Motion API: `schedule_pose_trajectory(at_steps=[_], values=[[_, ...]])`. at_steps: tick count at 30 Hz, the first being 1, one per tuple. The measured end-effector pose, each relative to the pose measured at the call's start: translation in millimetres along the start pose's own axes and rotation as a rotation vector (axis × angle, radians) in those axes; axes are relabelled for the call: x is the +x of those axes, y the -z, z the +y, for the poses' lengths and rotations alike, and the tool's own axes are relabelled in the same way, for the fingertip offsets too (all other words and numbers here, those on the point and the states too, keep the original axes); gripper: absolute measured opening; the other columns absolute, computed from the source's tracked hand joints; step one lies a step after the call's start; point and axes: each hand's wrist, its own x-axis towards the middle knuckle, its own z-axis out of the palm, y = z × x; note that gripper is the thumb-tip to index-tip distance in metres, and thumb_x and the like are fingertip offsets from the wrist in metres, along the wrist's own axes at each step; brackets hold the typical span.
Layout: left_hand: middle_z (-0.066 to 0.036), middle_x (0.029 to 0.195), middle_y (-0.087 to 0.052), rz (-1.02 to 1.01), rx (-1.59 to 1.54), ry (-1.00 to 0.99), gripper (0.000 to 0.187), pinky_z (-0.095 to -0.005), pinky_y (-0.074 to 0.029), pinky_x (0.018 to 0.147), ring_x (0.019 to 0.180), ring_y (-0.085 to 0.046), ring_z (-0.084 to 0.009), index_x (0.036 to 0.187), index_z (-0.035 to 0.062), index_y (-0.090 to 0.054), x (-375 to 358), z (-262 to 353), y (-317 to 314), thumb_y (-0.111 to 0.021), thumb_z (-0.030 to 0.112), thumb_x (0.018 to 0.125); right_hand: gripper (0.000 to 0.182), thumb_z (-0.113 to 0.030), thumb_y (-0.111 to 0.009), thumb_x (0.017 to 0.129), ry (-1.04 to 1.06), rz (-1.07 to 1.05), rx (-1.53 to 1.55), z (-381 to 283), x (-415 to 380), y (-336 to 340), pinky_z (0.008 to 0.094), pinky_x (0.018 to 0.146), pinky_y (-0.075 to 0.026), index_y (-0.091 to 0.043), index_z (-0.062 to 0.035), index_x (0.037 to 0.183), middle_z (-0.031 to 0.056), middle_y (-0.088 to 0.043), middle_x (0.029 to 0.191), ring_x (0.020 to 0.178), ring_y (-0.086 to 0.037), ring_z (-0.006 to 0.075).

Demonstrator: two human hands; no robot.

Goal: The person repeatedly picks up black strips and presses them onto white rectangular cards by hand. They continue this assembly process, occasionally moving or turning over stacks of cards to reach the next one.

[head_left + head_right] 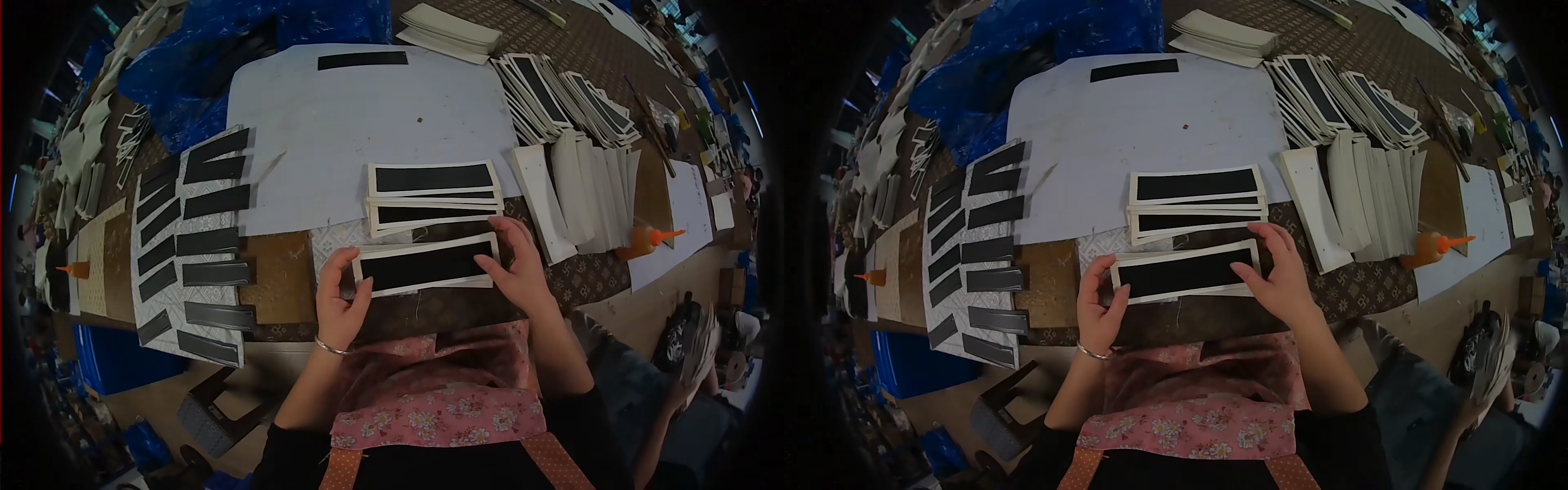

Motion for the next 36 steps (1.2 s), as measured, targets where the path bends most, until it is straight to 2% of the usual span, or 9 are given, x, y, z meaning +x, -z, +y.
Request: schedule_pose_trajectory(at_steps=[2, 4, 14, 16, 22, 24, 25, 30, 36], values=[[-0.012, 0.132, -0.055, -0.008, -0.019, 0.007, 0.047, -0.0333, -0.04, 0.106, 0.123, -0.052, -0.0233, 0.129, 0.0012, -0.055, -0.4, 0.4, 0.0, -0.067, -0.002, 0.083, 0.053, -0.019, -0.08, 0.079, -0.088, 0.009, 0.055, 11.1, -6.5, -3.7, 0.0376, 0.099, -0.045, -0.057, -0.0034, 0.124, 0.014, -0.058, 0.125, 0.118, -0.055, 0.0321], [-0.011, 0.133, -0.054, -0.009, -0.037, 0.017, 0.047, -0.033, -0.039, 0.106, 0.124, -0.052, -0.0228, 0.129, 0.0013, -0.055, -0.9, 0.9, 0.2, -0.067, -0.003, 0.084, 0.049, -0.009, -0.077, 0.081, -0.054, 0.018, 0.042, 16.1, -10.5, -8.7, 0.0297, 0.094, -0.046, -0.058, -0.004, 0.126, 0.0079, -0.057, 0.122, 0.109, -0.057, 0.0188], [-0.01, 0.135, -0.053, 0.003, -0.01, -0.026, 0.047, -0.0316, -0.039, 0.105, 0.123, -0.051, -0.0204, 0.129, 0.002, -0.055, 0.7, 4.3, -0.4, -0.067, -0.004, 0.084, 0.041, -0.011, -0.076, 0.083, -0.126, 0.053, 0.141, 13.1, -8.9, -12.7, 0.0284, 0.09, -0.045, -0.061, -0.0041, 0.12, 0.0054, -0.06, 0.114, 0.103, -0.057, 0.0168], [-0.01, 0.135, -0.052, 0.005, -0.013, -0.028, 0.047, -0.0314, -0.039, 0.105, 0.123, -0.051, -0.0202, 0.129, 0.0017, -0.055, 0.7, 5.9, -1.2, -0.067, -0.004, 0.084, 0.042, -0.015, -0.077, 0.081, -0.142, 0.063, 0.137, 12.3, -8.5, -13.4, 0.0345, 0.096, -0.046, -0.061, -0.0033, 0.117, 0.0113, -0.061, 0.115, 0.111, -0.058, 0.0269], [-0.012, 0.137, -0.052, -0.087, 0.261, -0.111, 0.037, -0.0383, -0.036, 0.108, 0.128, -0.049, -0.0292, 0.119, 0.0091, -0.067, 4.4, 36.6, -1.4, -0.06, -0.004, 0.086, 0.04, -0.009, -0.073, 0.082, -0.077, 0.08, 0.03, 1.4, -7.1, -15.5, 0.0363, 0.098, -0.044, -0.061, -0.0078, 0.12, 0.012, -0.057, 0.124, 0.116, -0.055, 0.029], [-0.011, 0.143, -0.049, -0.154, 0.893, -0.301, 0.035, -0.0481, -0.028, 0.113, 0.135, -0.042, -0.0361, 0.113, 0.0137, -0.072, 5.3, 61.7, -10.6, -0.057, -0.002, 0.086, 0.042, -0.004, -0.069, 0.081, 0.118, 0.119, -0.361, -20.7, -7.9, -17.3, 0.0433, 0.101, -0.043, -0.062, -0.0113, 0.122, 0.0142, -0.054, 0.131, 0.121, -0.051, 0.035], [-0.009, 0.151, -0.043, -0.248, 0.945, -0.34, 0.038, -0.0546, -0.019, 0.116, 0.141, -0.035, -0.038, 0.122, 0.0121, -0.067, 6.3, 58.5, -12.1, -0.058, 0.003, 0.086, 0.043, -0.004, -0.066, 0.082, 0.161, 0.068, -0.48, -27.6, -10.4, -20.5, 0.0488, 0.102, -0.041, -0.062, -0.0138, 0.124, 0.0114, -0.052, 0.137, 0.124, -0.049, 0.0356], [-0.008, 0.155, -0.039, -0.495, 1.107, -0.417, 0.064, -0.0556, -0.018, 0.117, 0.145, -0.032, -0.0317, 0.143, 0.0086, -0.048, -1.8, 67.5, -34.5, -0.069, 0.022, 0.083, 0.047, -0.026, -0.068, 0.087, 0.317, -0.209, -0.444, -35.7, -33.6, -51.1, 0.0516, 0.114, -0.028, -0.059, -0.0199, 0.133, 0.0046, -0.049, 0.145, 0.137, -0.042, 0.0288], [-0.006, 0.159, -0.034, -0.563, 1.245, -0.371, 0.085, -0.0579, -0.018, 0.117, 0.146, -0.03, -0.0321, 0.152, 0.0093, -0.036, 0.0, 65.3, 11.7, -0.074, 0.032, 0.08, 0.047, -0.035, -0.066, 0.09, 0.285, -0.166, -0.592, -15.5, -35.3, -8.3, 0.0589, 0.116, -0.02, -0.06, -0.0216, 0.134, -0.008, -0.053, 0.143, 0.14, -0.038, 0.0262]])
